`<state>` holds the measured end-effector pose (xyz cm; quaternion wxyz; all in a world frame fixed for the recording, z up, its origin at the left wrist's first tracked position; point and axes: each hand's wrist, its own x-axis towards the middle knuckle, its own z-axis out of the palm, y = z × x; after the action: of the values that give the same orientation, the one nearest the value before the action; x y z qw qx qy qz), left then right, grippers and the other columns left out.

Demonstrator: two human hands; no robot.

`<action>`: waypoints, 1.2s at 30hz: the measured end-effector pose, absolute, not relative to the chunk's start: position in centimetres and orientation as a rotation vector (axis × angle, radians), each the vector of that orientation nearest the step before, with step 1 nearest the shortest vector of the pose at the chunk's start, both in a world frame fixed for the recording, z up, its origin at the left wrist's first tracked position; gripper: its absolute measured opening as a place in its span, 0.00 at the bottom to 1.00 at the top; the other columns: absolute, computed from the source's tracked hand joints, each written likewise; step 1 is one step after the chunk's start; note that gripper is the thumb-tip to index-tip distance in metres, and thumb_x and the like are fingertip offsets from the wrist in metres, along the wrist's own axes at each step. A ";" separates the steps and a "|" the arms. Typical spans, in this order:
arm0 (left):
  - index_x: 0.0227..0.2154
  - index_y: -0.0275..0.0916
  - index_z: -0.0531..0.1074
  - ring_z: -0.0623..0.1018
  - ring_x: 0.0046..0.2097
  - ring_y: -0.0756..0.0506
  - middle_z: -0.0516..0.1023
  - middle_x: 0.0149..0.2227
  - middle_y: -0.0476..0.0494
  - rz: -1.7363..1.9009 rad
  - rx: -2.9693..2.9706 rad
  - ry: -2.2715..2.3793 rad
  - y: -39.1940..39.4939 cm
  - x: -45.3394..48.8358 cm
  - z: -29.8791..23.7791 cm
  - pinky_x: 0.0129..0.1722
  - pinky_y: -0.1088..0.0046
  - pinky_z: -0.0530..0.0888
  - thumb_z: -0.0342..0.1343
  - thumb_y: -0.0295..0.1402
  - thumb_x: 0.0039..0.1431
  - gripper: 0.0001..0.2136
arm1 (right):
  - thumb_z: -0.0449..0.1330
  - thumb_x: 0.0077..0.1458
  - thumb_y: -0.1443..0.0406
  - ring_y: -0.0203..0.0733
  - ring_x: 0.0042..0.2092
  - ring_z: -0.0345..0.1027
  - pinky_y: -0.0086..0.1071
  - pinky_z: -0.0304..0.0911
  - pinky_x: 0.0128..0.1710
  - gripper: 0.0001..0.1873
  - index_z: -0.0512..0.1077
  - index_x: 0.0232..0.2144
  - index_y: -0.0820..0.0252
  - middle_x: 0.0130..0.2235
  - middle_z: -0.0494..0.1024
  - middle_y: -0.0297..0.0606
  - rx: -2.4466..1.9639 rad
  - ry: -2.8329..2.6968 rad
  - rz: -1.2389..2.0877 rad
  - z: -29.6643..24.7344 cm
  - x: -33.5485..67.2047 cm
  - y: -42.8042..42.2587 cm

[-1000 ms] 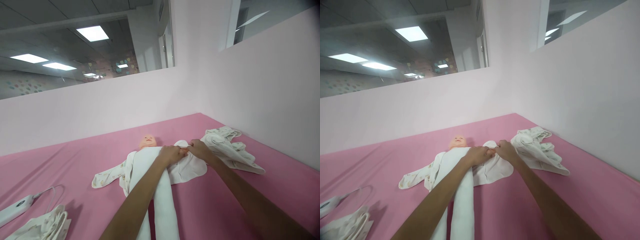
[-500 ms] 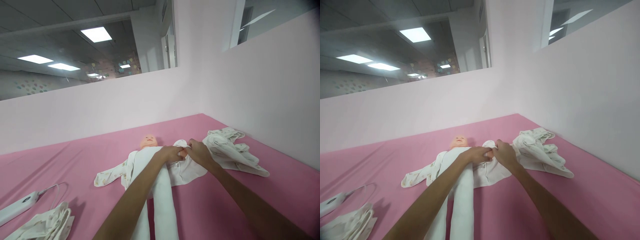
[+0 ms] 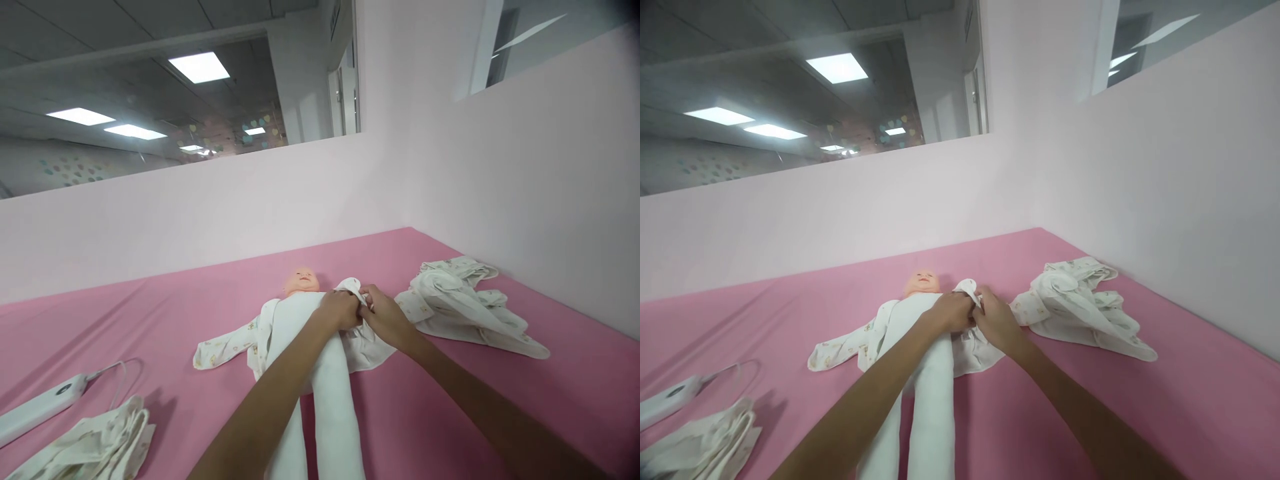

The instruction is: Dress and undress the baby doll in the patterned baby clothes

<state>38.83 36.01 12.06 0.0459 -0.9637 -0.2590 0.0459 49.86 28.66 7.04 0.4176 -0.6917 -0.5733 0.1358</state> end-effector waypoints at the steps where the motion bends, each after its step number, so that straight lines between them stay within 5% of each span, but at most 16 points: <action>1: 0.34 0.35 0.74 0.76 0.46 0.38 0.78 0.42 0.36 0.122 -2.932 -0.788 35.7 38.2 12.3 0.44 0.65 0.70 0.52 0.32 0.54 0.09 | 0.49 0.52 0.67 0.40 0.34 0.66 0.32 0.57 0.34 0.20 0.64 0.49 0.59 0.34 0.71 0.34 -1.738 -1.435 0.380 7.1 49.6 28.3; 6: 0.49 0.40 0.69 0.72 0.53 0.40 0.74 0.51 0.41 -0.313 -2.948 -0.874 33.6 31.1 12.8 0.54 0.60 0.65 0.46 0.36 0.62 0.15 | 0.54 0.51 0.59 0.44 0.40 0.68 0.34 0.59 0.36 0.32 0.56 0.58 0.56 0.50 0.68 0.44 -1.793 -1.374 0.452 6.7 49.6 25.2; 9: 0.55 0.41 0.64 0.65 0.59 0.40 0.66 0.58 0.40 -0.655 -2.859 -1.300 32.3 25.3 11.8 0.58 0.59 0.62 0.42 0.40 0.65 0.19 | 0.57 0.50 0.55 0.49 0.44 0.67 0.36 0.59 0.37 0.32 0.58 0.57 0.55 0.49 0.70 0.44 -1.940 -1.324 0.478 5.8 50.8 23.6; 14: 0.54 0.38 0.62 0.72 0.50 0.40 0.70 0.51 0.39 -0.948 -2.734 -2.156 31.6 19.5 9.9 0.47 0.63 0.69 0.46 0.51 0.59 0.27 | 0.51 0.54 0.60 0.46 0.37 0.67 0.35 0.56 0.34 0.14 0.67 0.41 0.59 0.33 0.73 0.38 -2.013 -1.362 0.502 4.7 51.5 23.7; 18: 0.35 0.38 0.68 0.73 0.35 0.45 0.72 0.31 0.48 -0.908 -2.909 -2.363 31.9 18.6 10.4 0.32 0.72 0.67 0.50 0.49 0.55 0.17 | 0.53 0.54 0.60 0.40 0.31 0.65 0.31 0.57 0.29 0.24 0.60 0.53 0.57 0.29 0.69 0.32 -1.712 -1.179 0.760 7.2 48.6 23.6; 22: 0.22 0.40 0.57 0.69 0.28 0.48 0.63 0.21 0.53 -0.928 -2.931 -2.394 32.0 18.7 11.5 0.26 0.76 0.60 0.50 0.41 0.54 0.13 | 0.53 0.55 0.60 0.36 0.25 0.57 0.28 0.54 0.24 0.27 0.57 0.58 0.52 0.25 0.58 0.26 -1.565 -1.248 0.885 11.1 43.9 22.4; 26: 0.25 0.40 0.60 0.68 0.30 0.49 0.65 0.25 0.53 -1.177 -2.743 -2.399 31.7 18.9 12.5 0.28 0.76 0.60 0.49 0.40 0.56 0.10 | 0.48 0.59 0.62 0.35 0.26 0.54 0.28 0.54 0.25 0.24 0.57 0.58 0.49 0.26 0.57 0.27 -1.441 -1.487 0.830 12.6 40.4 22.2; 30: 0.40 0.42 0.66 0.71 0.30 0.48 0.70 0.28 0.52 -1.474 -2.926 -2.481 30.4 19.9 13.7 0.30 0.75 0.66 0.52 0.44 0.56 0.14 | 0.47 0.59 0.63 0.40 0.39 0.62 0.30 0.60 0.33 0.21 0.62 0.55 0.48 0.33 0.66 0.32 -1.460 -1.651 0.737 11.9 38.9 22.5; 33: 0.47 0.42 0.64 0.71 0.29 0.49 0.70 0.29 0.52 -1.342 -3.182 -2.430 29.0 20.8 14.7 0.29 0.75 0.67 0.53 0.44 0.55 0.18 | 0.49 0.59 0.61 0.41 0.39 0.64 0.33 0.60 0.37 0.19 0.64 0.53 0.50 0.35 0.70 0.33 -1.481 -1.681 0.709 11.1 39.0 22.7; 36: 0.46 0.42 0.66 0.69 0.26 0.50 0.69 0.26 0.53 -0.722 -3.493 -2.162 28.2 21.4 15.5 0.26 0.75 0.65 0.51 0.45 0.57 0.17 | 0.52 0.57 0.54 0.40 0.35 0.65 0.33 0.60 0.34 0.21 0.64 0.51 0.54 0.35 0.70 0.33 -1.598 -1.467 0.617 10.8 40.1 23.5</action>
<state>21.40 28.21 15.46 -0.4924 -0.7289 -0.4511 -0.1507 40.09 23.55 10.83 0.4288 -0.6402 -0.5876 0.2472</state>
